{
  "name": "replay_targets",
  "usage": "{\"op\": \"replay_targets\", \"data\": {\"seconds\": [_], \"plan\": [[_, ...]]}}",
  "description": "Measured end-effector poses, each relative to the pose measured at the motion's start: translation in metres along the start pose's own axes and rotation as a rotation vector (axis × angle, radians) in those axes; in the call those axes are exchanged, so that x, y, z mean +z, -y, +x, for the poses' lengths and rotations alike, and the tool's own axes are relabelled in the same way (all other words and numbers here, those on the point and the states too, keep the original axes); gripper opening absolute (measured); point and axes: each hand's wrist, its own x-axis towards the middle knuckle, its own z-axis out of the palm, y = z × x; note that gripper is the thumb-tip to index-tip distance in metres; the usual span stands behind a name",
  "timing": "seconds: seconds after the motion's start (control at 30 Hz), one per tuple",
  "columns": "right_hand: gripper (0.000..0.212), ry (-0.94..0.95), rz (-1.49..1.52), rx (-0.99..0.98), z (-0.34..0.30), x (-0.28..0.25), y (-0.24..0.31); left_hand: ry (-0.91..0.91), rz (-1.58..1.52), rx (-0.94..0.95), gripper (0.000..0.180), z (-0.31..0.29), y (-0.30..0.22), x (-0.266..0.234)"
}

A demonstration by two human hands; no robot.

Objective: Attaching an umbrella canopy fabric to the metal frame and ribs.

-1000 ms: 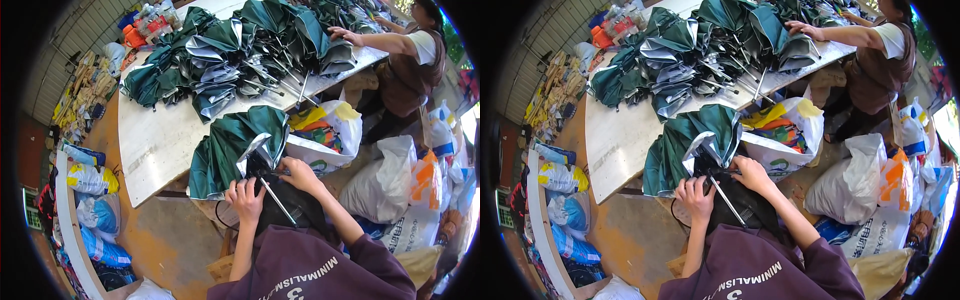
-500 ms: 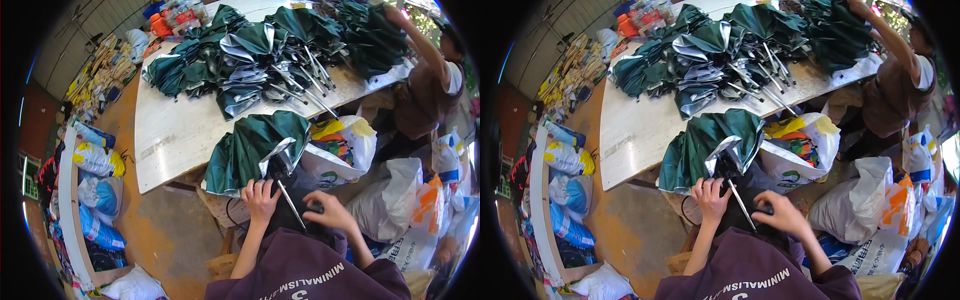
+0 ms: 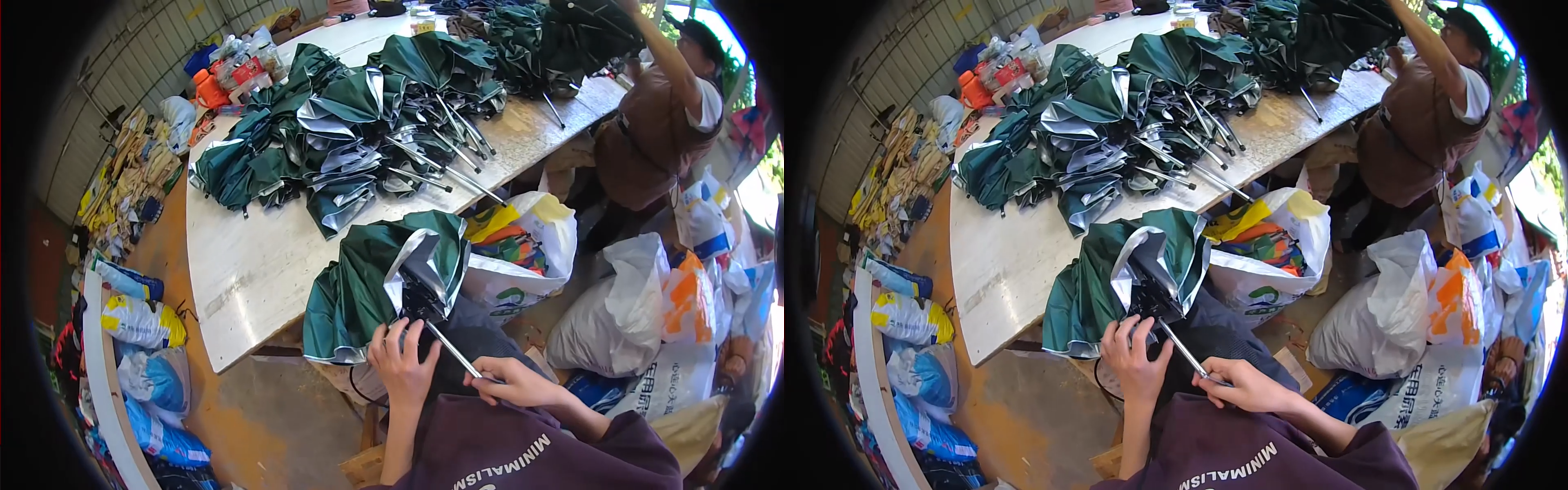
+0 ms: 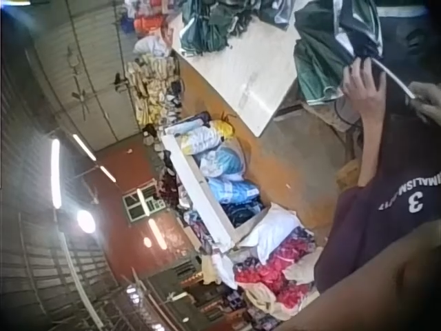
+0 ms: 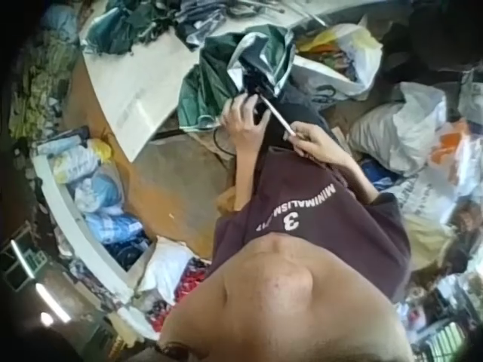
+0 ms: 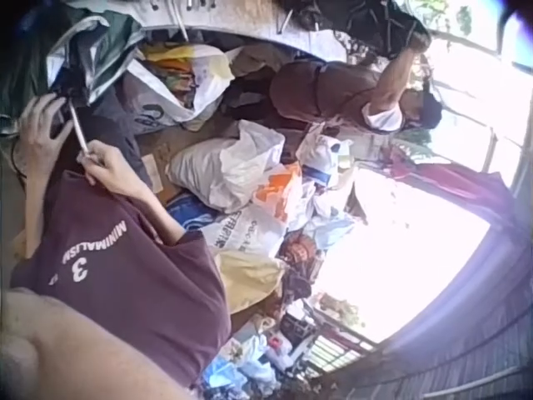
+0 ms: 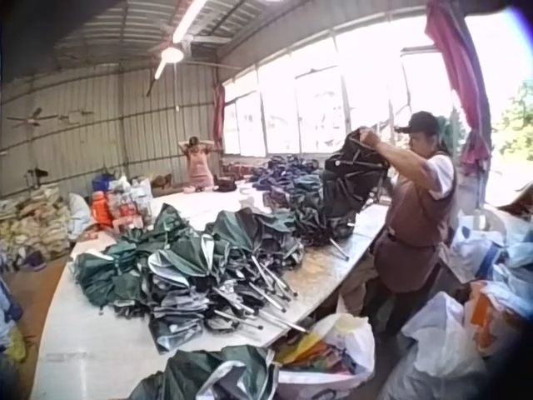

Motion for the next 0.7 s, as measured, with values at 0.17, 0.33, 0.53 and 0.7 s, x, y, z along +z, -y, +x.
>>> {"op": "replay_targets", "data": {"seconds": [0.17, 0.33, 0.53, 0.7], "plan": [[0.015, 0.017, 0.203, 0.015, -0.018, -0.025, 0.044, -0.185, -0.240, 0.143, 0.039, -0.023, -0.007, -0.057], [0.017, -0.236, 0.281, -0.335, -0.025, -0.061, 0.062, -0.287, -0.166, 0.011, 0.030, -0.050, 0.017, -0.077], [0.033, -0.449, 0.070, -0.741, 0.068, -0.121, 0.145, -0.349, -0.044, -0.213, 0.031, -0.065, 0.047, -0.074], [0.034, -0.267, -0.187, -0.779, 0.197, -0.155, 0.230, -0.337, 0.009, -0.301, 0.034, -0.076, 0.061, -0.072]]}}
